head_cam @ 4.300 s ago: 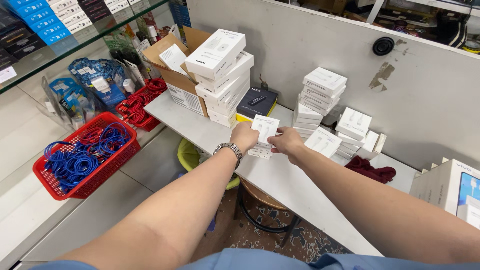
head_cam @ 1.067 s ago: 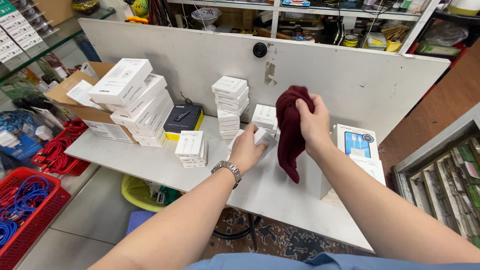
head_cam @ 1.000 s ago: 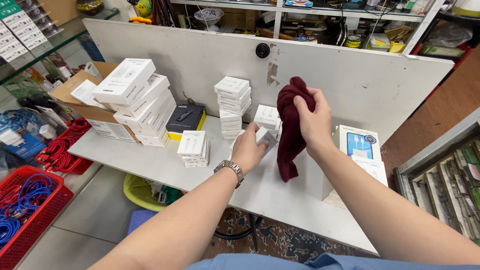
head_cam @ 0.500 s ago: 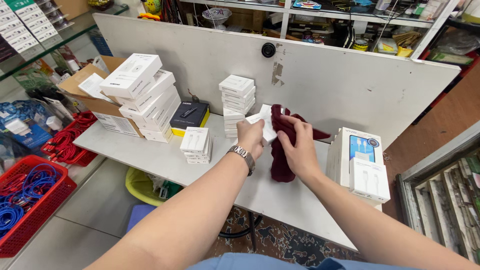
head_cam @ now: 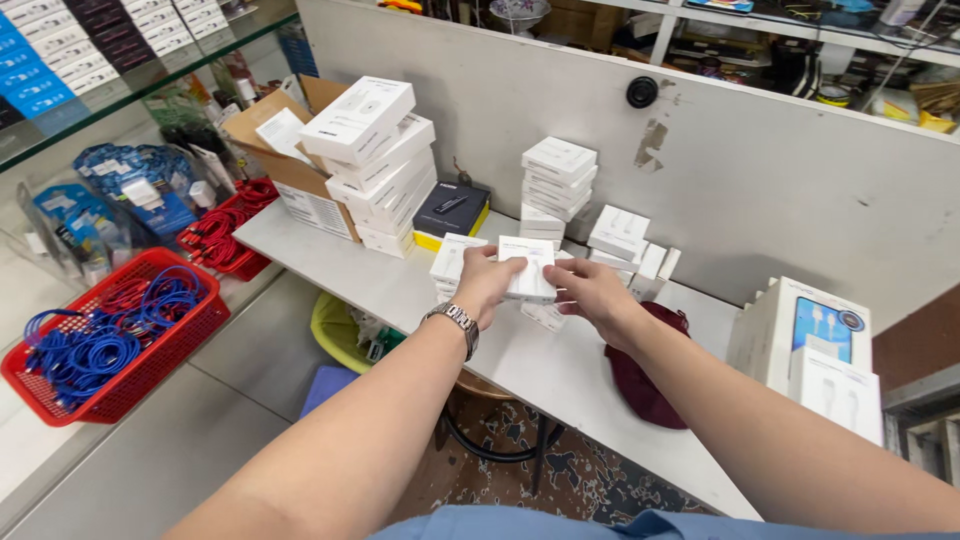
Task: The person wipes small white boxes with a maroon cloth and places them on a shelf. The person handles the boxes one at a time, wiping each with the cloth before stacking them on a lower shelf.
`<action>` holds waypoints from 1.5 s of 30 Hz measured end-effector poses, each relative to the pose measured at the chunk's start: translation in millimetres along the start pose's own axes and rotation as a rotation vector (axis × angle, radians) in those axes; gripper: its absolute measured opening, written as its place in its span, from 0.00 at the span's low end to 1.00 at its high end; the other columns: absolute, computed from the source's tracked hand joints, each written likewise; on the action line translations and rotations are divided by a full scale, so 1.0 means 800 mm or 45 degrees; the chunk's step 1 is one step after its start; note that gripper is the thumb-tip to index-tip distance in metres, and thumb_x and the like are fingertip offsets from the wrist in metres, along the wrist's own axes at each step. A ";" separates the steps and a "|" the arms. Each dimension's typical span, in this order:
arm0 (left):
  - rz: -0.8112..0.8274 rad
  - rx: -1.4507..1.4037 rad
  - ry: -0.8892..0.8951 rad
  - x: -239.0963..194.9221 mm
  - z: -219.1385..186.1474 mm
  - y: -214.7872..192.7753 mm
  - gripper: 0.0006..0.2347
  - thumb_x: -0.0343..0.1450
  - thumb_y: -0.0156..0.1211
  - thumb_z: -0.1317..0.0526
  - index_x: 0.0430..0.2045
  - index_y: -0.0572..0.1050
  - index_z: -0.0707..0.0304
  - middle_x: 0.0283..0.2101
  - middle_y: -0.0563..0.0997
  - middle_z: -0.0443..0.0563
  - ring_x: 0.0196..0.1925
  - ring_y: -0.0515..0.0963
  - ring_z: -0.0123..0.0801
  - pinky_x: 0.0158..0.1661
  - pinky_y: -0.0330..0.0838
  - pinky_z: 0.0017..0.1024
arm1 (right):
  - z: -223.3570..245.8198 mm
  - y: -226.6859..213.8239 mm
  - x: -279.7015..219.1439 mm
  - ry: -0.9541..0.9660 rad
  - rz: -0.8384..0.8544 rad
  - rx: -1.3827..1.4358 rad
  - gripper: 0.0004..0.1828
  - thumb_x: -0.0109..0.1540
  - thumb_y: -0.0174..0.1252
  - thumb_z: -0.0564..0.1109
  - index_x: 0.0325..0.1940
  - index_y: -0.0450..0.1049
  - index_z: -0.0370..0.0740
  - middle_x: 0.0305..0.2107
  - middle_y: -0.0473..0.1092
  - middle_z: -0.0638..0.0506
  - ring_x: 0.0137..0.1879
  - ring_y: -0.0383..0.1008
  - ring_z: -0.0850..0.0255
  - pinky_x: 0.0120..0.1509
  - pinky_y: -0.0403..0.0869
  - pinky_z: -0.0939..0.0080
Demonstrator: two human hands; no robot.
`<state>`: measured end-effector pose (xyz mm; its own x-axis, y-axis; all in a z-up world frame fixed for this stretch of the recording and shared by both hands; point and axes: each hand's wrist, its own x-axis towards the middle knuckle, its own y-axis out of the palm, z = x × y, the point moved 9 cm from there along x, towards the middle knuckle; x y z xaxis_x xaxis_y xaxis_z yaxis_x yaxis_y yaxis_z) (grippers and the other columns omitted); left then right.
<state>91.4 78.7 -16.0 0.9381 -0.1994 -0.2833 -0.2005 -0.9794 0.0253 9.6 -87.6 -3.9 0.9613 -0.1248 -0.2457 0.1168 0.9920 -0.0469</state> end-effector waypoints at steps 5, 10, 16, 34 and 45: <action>-0.278 0.528 0.242 0.030 -0.021 -0.087 0.21 0.66 0.62 0.63 0.55 0.72 0.66 0.50 0.81 0.60 0.53 0.81 0.43 0.54 0.73 0.35 | -0.003 0.077 0.064 0.120 -0.059 0.091 0.27 0.62 0.62 0.45 0.62 0.68 0.32 0.44 0.73 0.46 0.44 0.76 0.61 0.48 0.79 0.62; -0.364 0.871 0.442 0.078 -0.034 -0.135 0.19 0.64 0.59 0.69 0.50 0.76 0.67 0.48 0.82 0.62 0.53 0.80 0.48 0.54 0.71 0.38 | -0.006 0.125 0.110 0.175 -0.105 0.034 0.25 0.62 0.61 0.40 0.62 0.68 0.31 0.44 0.75 0.44 0.44 0.78 0.60 0.46 0.81 0.64; -0.183 0.895 0.406 0.119 -0.021 -0.135 0.17 0.64 0.57 0.70 0.47 0.80 0.65 0.44 0.84 0.63 0.50 0.83 0.47 0.53 0.74 0.36 | -0.011 0.130 0.130 0.295 -0.267 -0.006 0.29 0.60 0.61 0.34 0.63 0.60 0.33 0.44 0.72 0.40 0.44 0.77 0.58 0.44 0.82 0.63; -0.018 0.696 0.837 0.020 -0.077 0.023 0.10 0.71 0.55 0.66 0.45 0.77 0.61 0.50 0.80 0.53 0.55 0.77 0.44 0.57 0.70 0.38 | 0.032 -0.045 0.014 -0.124 -0.822 -0.459 0.20 0.71 0.55 0.54 0.39 0.76 0.34 0.26 0.73 0.49 0.32 0.70 0.63 0.39 0.70 0.60; 0.250 1.303 0.424 0.046 0.031 0.126 0.43 0.56 0.78 0.46 0.57 0.61 0.80 0.55 0.71 0.72 0.60 0.69 0.60 0.60 0.65 0.44 | -0.111 -0.163 -0.062 0.472 -0.740 -1.226 0.53 0.52 0.75 0.53 0.75 0.55 0.50 0.67 0.52 0.39 0.69 0.56 0.39 0.66 0.67 0.43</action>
<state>98.7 -26.7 -47.3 0.8625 -0.4990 -0.0844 -0.3506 -0.4687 -0.8108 -75.2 -212.6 -71.3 0.6762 -0.7076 -0.2052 0.1238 0.3837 -0.9151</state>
